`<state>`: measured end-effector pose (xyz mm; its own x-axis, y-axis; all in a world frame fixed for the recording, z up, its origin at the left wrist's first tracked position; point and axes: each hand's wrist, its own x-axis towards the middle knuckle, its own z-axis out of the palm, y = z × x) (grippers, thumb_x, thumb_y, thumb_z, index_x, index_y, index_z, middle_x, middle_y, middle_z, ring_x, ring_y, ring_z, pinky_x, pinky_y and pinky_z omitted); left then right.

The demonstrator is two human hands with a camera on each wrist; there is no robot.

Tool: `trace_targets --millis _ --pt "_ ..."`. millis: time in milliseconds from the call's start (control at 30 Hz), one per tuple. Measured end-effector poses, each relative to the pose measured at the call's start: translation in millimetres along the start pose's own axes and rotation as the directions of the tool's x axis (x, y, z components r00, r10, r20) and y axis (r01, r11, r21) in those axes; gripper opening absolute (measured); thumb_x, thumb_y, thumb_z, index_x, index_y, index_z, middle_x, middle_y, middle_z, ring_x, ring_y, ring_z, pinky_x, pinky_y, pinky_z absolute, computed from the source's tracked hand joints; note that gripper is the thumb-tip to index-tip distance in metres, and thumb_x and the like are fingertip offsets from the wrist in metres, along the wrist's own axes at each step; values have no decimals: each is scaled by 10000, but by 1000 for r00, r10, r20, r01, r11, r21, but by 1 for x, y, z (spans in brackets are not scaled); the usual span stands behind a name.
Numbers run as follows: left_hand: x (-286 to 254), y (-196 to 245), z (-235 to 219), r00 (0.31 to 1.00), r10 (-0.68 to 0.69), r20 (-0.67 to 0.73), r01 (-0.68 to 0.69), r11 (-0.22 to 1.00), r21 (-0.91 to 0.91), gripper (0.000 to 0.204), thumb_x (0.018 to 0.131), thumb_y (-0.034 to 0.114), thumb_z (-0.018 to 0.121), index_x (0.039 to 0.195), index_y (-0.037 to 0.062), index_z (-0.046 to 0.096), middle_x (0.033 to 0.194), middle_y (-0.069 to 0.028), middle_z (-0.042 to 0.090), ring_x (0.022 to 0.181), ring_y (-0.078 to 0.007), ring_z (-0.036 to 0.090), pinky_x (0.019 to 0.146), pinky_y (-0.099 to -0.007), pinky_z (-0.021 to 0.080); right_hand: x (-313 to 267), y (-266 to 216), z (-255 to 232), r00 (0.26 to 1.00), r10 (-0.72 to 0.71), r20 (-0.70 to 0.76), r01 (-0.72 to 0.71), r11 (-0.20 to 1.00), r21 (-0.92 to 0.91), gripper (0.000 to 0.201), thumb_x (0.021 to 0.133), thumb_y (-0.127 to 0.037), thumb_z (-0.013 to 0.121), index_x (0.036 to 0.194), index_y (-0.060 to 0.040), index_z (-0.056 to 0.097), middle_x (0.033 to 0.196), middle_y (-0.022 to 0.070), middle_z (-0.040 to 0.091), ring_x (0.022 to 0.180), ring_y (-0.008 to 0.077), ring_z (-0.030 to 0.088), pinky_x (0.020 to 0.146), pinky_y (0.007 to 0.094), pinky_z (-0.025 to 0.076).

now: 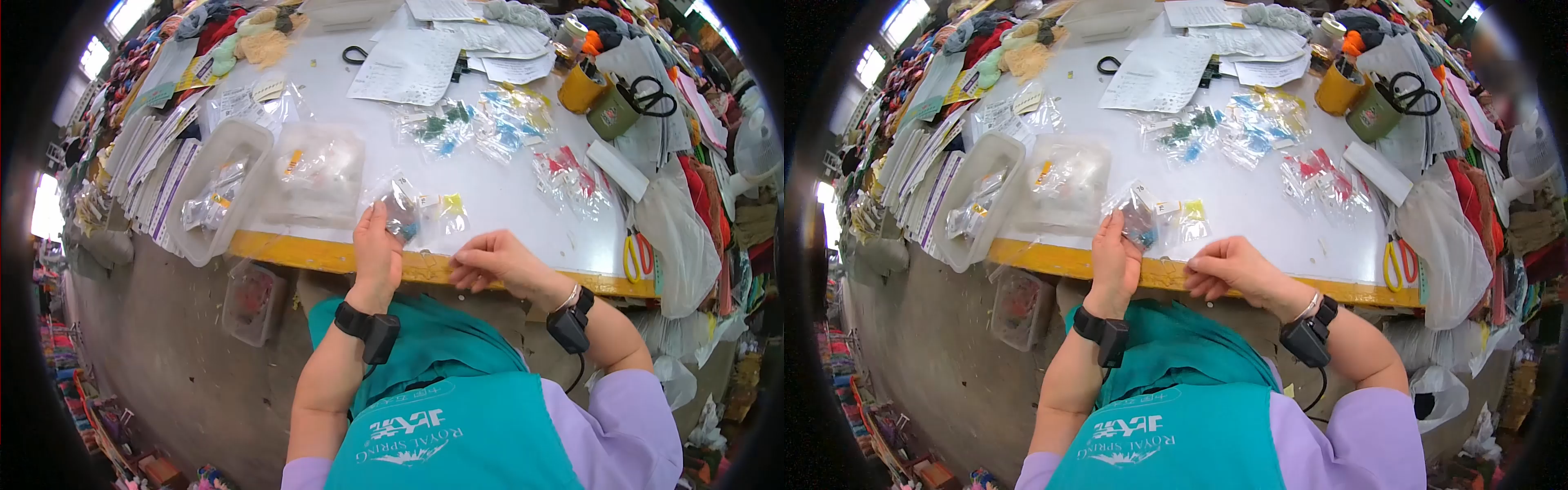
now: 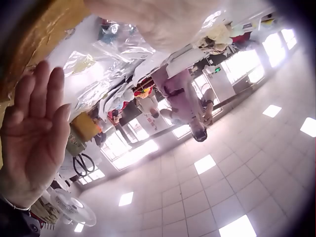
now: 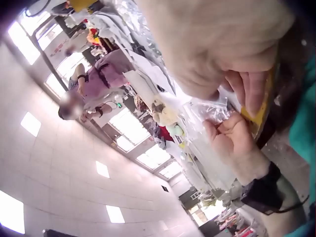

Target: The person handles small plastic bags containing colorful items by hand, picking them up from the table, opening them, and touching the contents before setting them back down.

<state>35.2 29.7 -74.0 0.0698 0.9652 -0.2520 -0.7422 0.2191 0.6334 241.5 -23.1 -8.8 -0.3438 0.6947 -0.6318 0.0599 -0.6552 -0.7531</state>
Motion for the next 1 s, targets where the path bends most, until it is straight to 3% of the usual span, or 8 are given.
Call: trace_targets --millis 100,200,300,333,433,533,633,1000 --pt "-4 1 3 999 19 31 -20 999 44 263 1036 233 479 1128 8 581 1109 -86 649 979 -173 634 864 -343 526 21 -12 -21 836 -538 -112 351 679 -645 299 881 -135 622 1155 -14 633 960 135 715 823 203 702 718 332 555" --pt "-5 1 4 998 25 60 -28 998 54 261 1039 226 473 1139 8 577 1112 -84 646 985 -169 631 865 -336 523 54 -33 -26 575 -818 33 470 297 -831 368 825 -81 642 1190 -37 628 979 109 708 763 201 652 687 322 519" --pt "-6 3 4 997 27 73 -29 999 36 261 1040 214 468 1155 4 572 1111 -79 643 994 -161 625 866 -330 521 81 -42 -22 733 -668 132 478 367 -798 427 792 -78 652 1217 -50 617 1011 131 691 823 227 648 745 339 515" --pt "-3 1 1 997 35 72 -37 999 27 263 1040 211 467 1161 2 571 1112 -78 642 998 -160 623 867 -330 521 88 -40 -21 695 -704 147 502 329 -800 373 787 -81 657 1157 -39 643 943 129 700 755 245 642 713 344 518" --pt "-5 -1 -2 996 52 77 -55 998 35 265 1041 205 464 1164 -6 567 1113 -77 637 1006 -159 619 880 -334 520 84 -39 -24 768 -636 72 393 380 -837 239 800 -128 638 1014 -26 675 855 140 702 763 309 664 707 373 527" --pt "-5 0 1 996 53 67 -57 997 49 248 1039 199 465 1149 4 572 1125 -83 643 1040 -183 624 928 -368 517 60 -35 -26 778 -628 -5 433 543 -719 154 817 -118 670 907 6 671 754 112 686 662 214 645 636 318 517" --pt "-8 1 7 996 29 90 -38 994 101 239 1037 198 469 1139 11 577 1124 -86 648 1051 -193 628 947 -378 517 50 -30 -22 840 -533 -106 495 831 -256 143 842 -108 683 892 24 659 735 66 660 633 115 608 588 256 494" --pt "-15 -5 9 982 98 160 -148 928 343 362 1054 326 429 1155 10 573 1071 -59 640 974 -142 610 873 -303 489 73 -20 10 779 -566 -270 546 824 -151 145 874 -114 656 894 29 648 738 49 650 604 101 599 555 241 483"
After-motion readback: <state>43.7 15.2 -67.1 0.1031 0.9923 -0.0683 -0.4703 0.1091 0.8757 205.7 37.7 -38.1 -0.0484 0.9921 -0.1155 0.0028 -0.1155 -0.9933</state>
